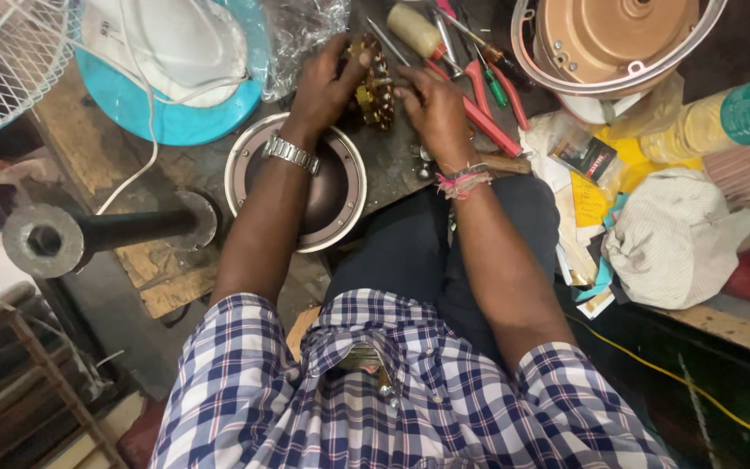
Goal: The person uses a red-handled hammer to tap a brass-colored motor component while holding it with the left hand. The person repeatedly taps the component, rotates it, and places it on the workbench before picking it up again to continue tapping.
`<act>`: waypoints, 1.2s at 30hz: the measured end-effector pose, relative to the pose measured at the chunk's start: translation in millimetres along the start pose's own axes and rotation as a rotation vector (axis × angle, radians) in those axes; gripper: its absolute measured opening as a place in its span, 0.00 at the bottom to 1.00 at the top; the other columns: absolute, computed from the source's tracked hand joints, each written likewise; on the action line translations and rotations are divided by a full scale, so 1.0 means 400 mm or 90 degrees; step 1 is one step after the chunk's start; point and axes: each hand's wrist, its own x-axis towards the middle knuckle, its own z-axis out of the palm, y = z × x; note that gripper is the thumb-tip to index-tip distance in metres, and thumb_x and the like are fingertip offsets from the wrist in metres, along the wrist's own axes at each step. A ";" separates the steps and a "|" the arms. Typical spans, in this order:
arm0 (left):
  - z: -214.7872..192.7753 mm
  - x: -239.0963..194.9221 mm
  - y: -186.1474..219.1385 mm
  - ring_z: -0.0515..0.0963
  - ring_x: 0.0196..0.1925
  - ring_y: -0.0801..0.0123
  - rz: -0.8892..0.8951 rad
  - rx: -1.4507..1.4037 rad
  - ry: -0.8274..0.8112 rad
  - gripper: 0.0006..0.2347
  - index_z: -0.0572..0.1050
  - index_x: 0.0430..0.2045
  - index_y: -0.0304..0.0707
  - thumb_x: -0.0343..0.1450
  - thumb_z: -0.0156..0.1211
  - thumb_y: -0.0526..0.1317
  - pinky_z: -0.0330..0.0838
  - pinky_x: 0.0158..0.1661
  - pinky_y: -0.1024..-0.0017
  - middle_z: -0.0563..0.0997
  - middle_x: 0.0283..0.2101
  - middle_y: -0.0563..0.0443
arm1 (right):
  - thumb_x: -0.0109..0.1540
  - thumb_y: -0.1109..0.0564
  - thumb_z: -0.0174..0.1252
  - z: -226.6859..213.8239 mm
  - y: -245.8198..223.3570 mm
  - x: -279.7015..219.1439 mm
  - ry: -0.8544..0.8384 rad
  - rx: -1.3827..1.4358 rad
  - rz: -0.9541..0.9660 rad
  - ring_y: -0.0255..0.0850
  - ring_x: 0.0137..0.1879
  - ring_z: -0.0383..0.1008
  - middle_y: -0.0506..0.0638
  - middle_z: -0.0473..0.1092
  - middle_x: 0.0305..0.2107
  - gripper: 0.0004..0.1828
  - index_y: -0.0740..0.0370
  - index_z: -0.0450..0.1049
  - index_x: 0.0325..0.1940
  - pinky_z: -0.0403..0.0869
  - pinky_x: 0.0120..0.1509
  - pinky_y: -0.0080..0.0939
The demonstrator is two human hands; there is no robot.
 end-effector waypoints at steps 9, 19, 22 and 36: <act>0.001 -0.004 0.001 0.85 0.50 0.53 0.085 0.026 0.006 0.28 0.72 0.56 0.31 0.75 0.55 0.60 0.75 0.53 0.59 0.84 0.50 0.35 | 0.65 0.64 0.63 -0.001 -0.044 0.008 0.030 -0.015 -0.036 0.53 0.44 0.79 0.58 0.77 0.39 0.08 0.64 0.79 0.49 0.75 0.49 0.48; 0.006 0.001 -0.015 0.84 0.52 0.51 -0.010 -0.003 -0.001 0.36 0.69 0.61 0.32 0.72 0.51 0.67 0.76 0.52 0.56 0.82 0.50 0.31 | 0.64 0.64 0.63 -0.054 -0.038 0.001 0.092 -0.099 -0.033 0.53 0.45 0.78 0.59 0.77 0.40 0.10 0.65 0.78 0.51 0.75 0.50 0.48; 0.004 0.000 -0.014 0.84 0.50 0.51 0.001 -0.001 0.003 0.39 0.67 0.63 0.31 0.71 0.49 0.71 0.77 0.51 0.55 0.83 0.49 0.31 | 0.64 0.61 0.62 -0.089 -0.046 -0.008 0.078 -0.040 0.101 0.49 0.41 0.79 0.57 0.76 0.40 0.12 0.63 0.78 0.52 0.76 0.47 0.46; -0.018 -0.040 0.033 0.86 0.38 0.55 0.193 0.055 0.039 0.29 0.73 0.59 0.40 0.74 0.51 0.64 0.78 0.42 0.62 0.85 0.37 0.41 | 0.55 0.53 0.71 0.041 -0.159 -0.036 0.015 -0.134 0.090 0.63 0.53 0.75 0.68 0.72 0.51 0.44 0.65 0.59 0.70 0.74 0.54 0.57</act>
